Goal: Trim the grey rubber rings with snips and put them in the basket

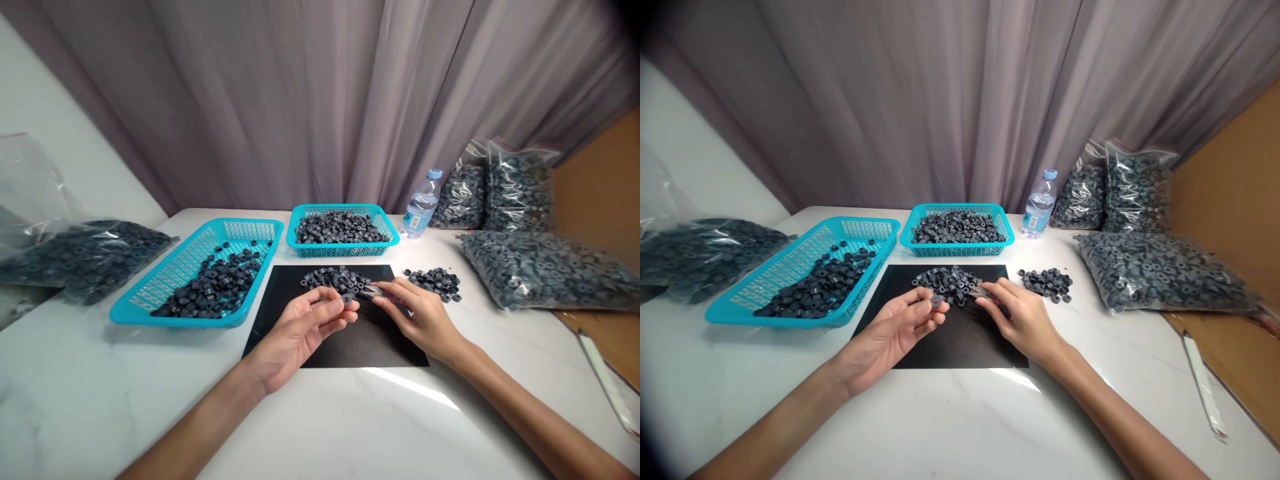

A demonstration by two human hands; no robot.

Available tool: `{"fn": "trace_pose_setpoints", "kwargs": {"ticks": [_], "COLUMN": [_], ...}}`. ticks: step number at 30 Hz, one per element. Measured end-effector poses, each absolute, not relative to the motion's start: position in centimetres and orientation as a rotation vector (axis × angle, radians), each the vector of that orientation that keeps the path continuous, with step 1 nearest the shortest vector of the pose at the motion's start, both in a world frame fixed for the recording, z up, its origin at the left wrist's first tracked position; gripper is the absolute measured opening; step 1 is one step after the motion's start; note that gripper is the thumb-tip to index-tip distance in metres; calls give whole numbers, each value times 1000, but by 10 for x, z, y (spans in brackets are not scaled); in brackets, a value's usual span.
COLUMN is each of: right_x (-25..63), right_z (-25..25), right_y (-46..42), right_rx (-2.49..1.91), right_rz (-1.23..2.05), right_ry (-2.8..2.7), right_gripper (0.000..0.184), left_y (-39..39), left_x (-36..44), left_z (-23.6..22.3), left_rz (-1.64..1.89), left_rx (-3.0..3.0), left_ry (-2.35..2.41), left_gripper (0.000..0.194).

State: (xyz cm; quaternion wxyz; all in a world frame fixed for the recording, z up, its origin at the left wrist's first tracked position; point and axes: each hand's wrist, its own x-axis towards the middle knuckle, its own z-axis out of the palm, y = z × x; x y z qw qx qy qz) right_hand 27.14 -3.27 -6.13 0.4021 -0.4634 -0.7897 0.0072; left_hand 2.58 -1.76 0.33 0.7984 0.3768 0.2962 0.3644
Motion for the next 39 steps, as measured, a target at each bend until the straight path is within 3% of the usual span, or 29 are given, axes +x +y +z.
{"fn": "trace_pose_setpoints", "kwargs": {"ticks": [11,17,20,26,33,39], "right_x": [270,272,271,269,270,269], "right_z": [-59,-61,-63,-62,-60,-60], "right_y": [-34,-36,-36,-36,-34,-37], "right_rx": [-1173,-1166,-1170,-1164,-1161,-1198], "right_rz": [-6,-17,-23,-42,-56,-74], "right_ry": [-2024,-2020,-2028,-2033,-2026,-2080], "right_gripper": [24,24,23,23,24,24], "left_y": [-16,2,12,11,-2,4], "left_x": [26,9,-2,-4,0,-10], "left_z": [2,9,13,8,-4,-24], "left_rz": [851,1807,2051,1765,1342,1046], "left_rx": [794,837,899,1002,2257,2506], "left_ry": [653,731,810,971,1448,1583], "left_gripper": [13,10,8,14,18,25]}}
